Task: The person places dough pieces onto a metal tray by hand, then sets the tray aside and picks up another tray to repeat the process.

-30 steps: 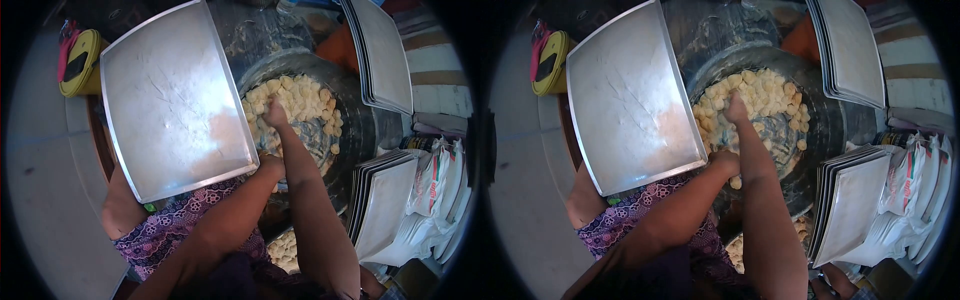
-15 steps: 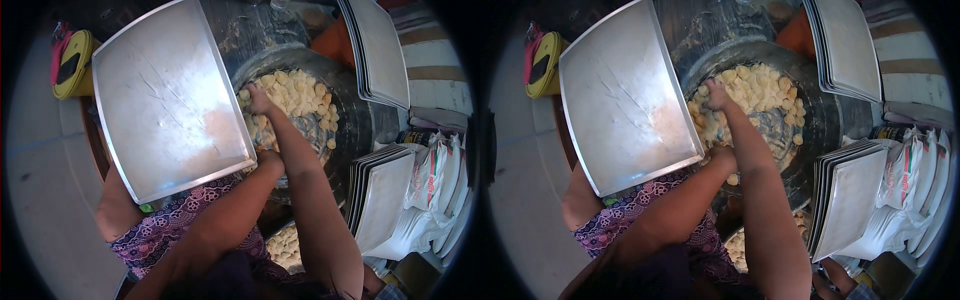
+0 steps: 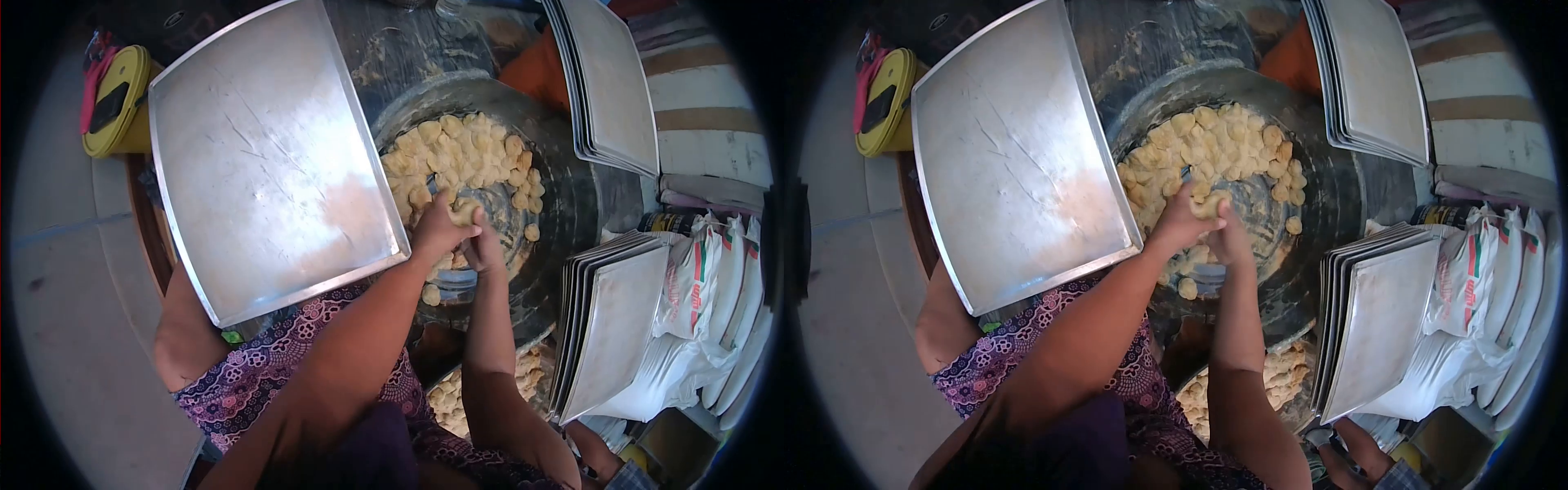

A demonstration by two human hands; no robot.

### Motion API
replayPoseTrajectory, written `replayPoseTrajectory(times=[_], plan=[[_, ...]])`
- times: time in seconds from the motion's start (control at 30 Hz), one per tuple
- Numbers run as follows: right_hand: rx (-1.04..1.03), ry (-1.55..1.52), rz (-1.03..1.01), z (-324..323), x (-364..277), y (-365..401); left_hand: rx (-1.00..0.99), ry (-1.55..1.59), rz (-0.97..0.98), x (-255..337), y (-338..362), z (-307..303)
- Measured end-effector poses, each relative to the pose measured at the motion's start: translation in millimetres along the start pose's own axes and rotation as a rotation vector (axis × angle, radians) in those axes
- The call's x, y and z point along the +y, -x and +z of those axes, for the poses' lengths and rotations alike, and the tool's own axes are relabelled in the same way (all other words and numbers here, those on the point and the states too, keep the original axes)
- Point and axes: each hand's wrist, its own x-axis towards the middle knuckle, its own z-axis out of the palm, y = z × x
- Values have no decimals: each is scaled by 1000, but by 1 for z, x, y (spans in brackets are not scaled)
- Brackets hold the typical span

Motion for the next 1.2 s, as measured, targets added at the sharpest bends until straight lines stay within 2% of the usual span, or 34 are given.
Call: replayPoseTrajectory(times=[0.03, 0.07, 0.13, 0.17, 0.2, 0.23, 0.27, 0.33, 0.37, 0.4, 0.47, 0.5, 0.57, 0.63, 0.67, 0.7, 0.77, 0.87, 0.9, 0.97, 1.03, 1.07, 1.13, 1.2], plan=[[-17, 3, -68, -5, -6, 4, -137, 195, 111, -2, -1, -1], [-17, -3, -70, -13, -12, 4, -139, 189, 112, -3, -1, -1], [299, -43, -79, -28, -27, 0, -129, 159, 126, -5, -4, 6], [298, -44, -78, -33, -33, -1, -70, 213, 32, -4, -6, 9], [230, 459, -118, -30, -41, 2, -69, 212, 31, -1, -4, 7], [146, 958, -156, -25, -46, 4, -84, 472, -106, 2, -4, 5], [144, 955, -155, -20, -46, 8, -100, 731, -246, 4, -2, 3], [75, 582, -186, 13, -46, 26, -125, 790, -255, 0, -2, 7], [-184, 709, -183, 13, -40, 22, -153, 847, -259, -2, -3, 10], [-175, 701, -187, 7, -41, 13, -161, 837, -259, 1, -2, 3], [-395, 1129, 26, -1, -52, -12, -276, -291, -156, 8, -2, -16], [-265, 1236, -131, 14, -59, -16, -282, -300, -155, 3, 0, -13], [-166, 1296, -290, 35, -58, -52, -88, -487, -201, -16, 5, 3], [-207, 1264, -385, 57, -30, -103, -88, -598, -195, -39, -2, 7], [-305, 1393, -490, 69, -12, -124, -77, -710, -190, -52, -6, 5], [-406, 1516, -602, 81, 10, -138, -77, -719, -190, -62, -7, 1], [-184, 1837, -621, 96, 67, -140, -103, -755, -184, -79, -11, -9], [-124, 1811, -589, 103, 73, -117, 4, -893, -186, -116, -22, -8], [-89, 1736, -700, 93, 78, -112, 7, -887, -186, -117, -21, -7], [-110, 1628, -677, 55, 75, -93, 155, -523, -151, -106, -12, -7], [60, 1384, -218, 10, 79, -86, 86, -576, -178, -118, -23, 3], [84, 1379, -167, -4, 73, -74, 14, -637, -210, -121, -28, 5], [111, 1372, -115, -10, 66, -57, -31, -687, -253, -82, -8, -6], [155, 1315, -508, -8, 60, -46, -250, -626, -241, -72, -7, -8]])
